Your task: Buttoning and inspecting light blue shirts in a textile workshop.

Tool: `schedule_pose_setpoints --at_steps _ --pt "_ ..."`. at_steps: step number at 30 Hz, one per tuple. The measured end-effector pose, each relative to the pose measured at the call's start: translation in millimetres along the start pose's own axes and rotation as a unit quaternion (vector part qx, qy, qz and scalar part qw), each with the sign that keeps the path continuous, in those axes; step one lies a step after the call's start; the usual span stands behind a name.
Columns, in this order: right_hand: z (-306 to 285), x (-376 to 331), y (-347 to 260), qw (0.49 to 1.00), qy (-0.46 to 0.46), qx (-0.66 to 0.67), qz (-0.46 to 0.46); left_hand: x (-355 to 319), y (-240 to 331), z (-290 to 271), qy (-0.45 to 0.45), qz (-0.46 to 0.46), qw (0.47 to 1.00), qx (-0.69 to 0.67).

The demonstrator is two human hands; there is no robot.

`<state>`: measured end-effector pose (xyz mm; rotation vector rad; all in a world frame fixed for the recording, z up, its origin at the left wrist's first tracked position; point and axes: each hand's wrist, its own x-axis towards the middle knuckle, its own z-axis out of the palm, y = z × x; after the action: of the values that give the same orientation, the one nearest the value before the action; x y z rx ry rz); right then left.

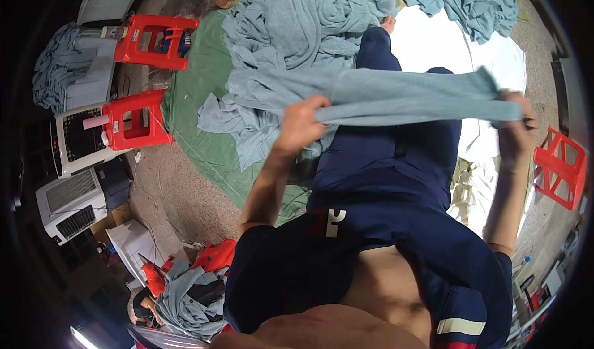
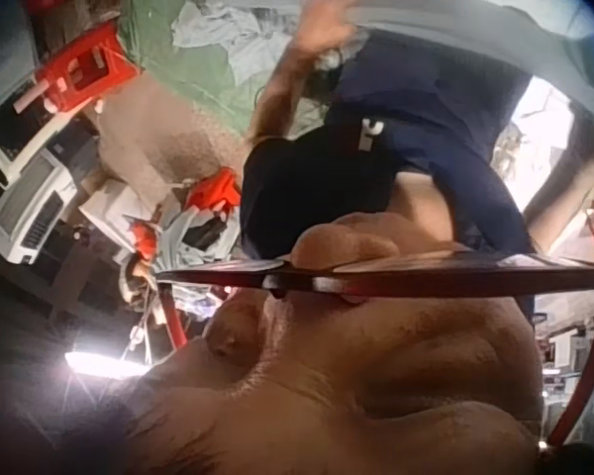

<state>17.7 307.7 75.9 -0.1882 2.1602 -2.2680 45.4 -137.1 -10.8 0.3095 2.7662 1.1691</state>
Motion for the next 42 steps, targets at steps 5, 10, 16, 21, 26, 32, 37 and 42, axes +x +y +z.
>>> schedule_pose_setpoints --at_steps 5,10,16,21,26,32,37,42 --pt "-170 -33 -44 0.986 -0.074 0.130 -0.075 2 -120 -29 0.132 -0.114 0.971 0.165" --pt "-149 4 -27 0.938 0.335 -0.083 -0.034 80 -130 -101 0.204 -0.103 0.963 0.143" --pt "-182 38 -88 0.946 0.295 -0.097 -0.093 191 2 -223 0.318 0.043 0.937 0.139" --pt "-116 14 -152 0.914 0.333 -0.092 -0.214 184 81 -279 0.401 0.191 0.896 0.023" --pt "-216 -67 -122 0.974 0.101 -0.016 -0.200 168 94 -287 0.345 0.028 0.921 0.180" --pt "-26 -99 -130 0.907 -0.347 -0.231 0.061 182 108 -244 0.145 0.006 0.903 -0.405" --pt "3 -54 -111 0.978 -0.085 -0.191 0.001 223 164 -235 -0.159 0.210 0.819 -0.510" --pt "15 46 -90 0.929 0.003 -0.299 -0.219 139 288 -179 0.060 0.365 0.837 -0.404"
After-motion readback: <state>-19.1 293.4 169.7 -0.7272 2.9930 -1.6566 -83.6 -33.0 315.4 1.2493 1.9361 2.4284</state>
